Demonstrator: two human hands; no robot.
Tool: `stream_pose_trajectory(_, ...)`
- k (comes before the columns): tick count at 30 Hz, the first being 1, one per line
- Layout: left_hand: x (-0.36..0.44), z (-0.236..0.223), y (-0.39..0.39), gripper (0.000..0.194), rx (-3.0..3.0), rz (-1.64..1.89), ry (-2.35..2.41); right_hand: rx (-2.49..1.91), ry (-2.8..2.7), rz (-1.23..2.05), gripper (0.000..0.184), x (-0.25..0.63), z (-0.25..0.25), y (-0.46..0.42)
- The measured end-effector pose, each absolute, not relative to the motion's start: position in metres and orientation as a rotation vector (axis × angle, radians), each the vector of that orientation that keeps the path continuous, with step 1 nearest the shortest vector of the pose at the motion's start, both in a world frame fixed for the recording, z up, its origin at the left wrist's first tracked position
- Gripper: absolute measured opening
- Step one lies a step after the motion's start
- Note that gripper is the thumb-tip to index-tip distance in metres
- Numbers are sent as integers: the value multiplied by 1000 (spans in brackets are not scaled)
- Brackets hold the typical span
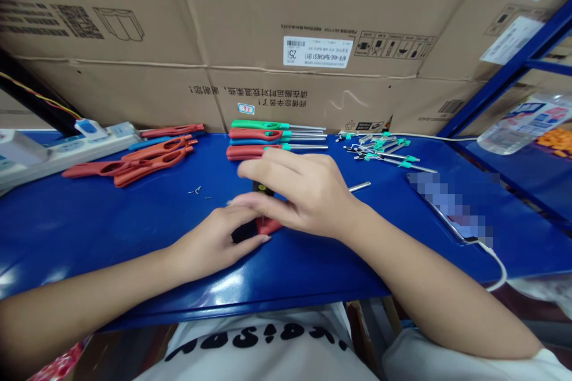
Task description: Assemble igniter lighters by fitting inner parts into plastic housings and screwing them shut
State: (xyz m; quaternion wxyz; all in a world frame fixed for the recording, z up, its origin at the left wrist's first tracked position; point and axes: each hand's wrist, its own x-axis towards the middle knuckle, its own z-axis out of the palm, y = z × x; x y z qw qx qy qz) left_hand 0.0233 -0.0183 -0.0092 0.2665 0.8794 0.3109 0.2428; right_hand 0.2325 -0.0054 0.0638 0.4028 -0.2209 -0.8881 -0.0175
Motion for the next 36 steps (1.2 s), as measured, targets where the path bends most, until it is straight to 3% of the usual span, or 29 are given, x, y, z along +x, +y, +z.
stream_pose_trajectory(3, 24, -7, -18, 33, 2372, 655, 829, -606, -2248, 268, 40, 231, 64, -6)
stream_pose_trajectory(5, 24, -6, -18, 36, 2368, 652, 834, -626, -2211, 428, 37, 230, 65, -5)
stream_pose_trajectory(8, 24, -7, -18, 35, 2369, 647, 832, -657, -2154, 187, 23, 231, 64, -3)
stream_pose_trajectory(11, 23, -9, -18, 30, 2388, 659, 817, -629, -2155, -184, 32, 233, 63, -3)
stream_pose_trajectory(13, 23, -9, -18, 31, 2396, 659, 818, -618, -2188, -141, 32, 233, 64, -5)
stream_pose_trajectory(17, 23, -8, -19, 35, 2396, 636, 828, -627, -2196, 258, 31, 230, 68, -7)
stream_pose_trajectory(19, 23, -8, -18, 33, 2397, 633, 820, -615, -2163, 171, 20, 229, 67, -6)
stream_pose_trajectory(22, 23, -9, -18, 32, 2401, 630, 806, -591, -2143, -68, 20, 230, 63, -4)
stream_pose_trajectory(28, 23, -8, -19, 29, 2430, 629, 821, -578, -2162, 505, 31, 232, 67, -5)
stream_pose_trajectory(32, 23, -8, -20, 30, 2441, 608, 823, -589, -2196, 200, 11, 230, 72, -7)
stream_pose_trajectory(36, 24, -8, -20, 25, 2437, 589, 834, -622, -2234, -11, 21, 229, 70, -11)
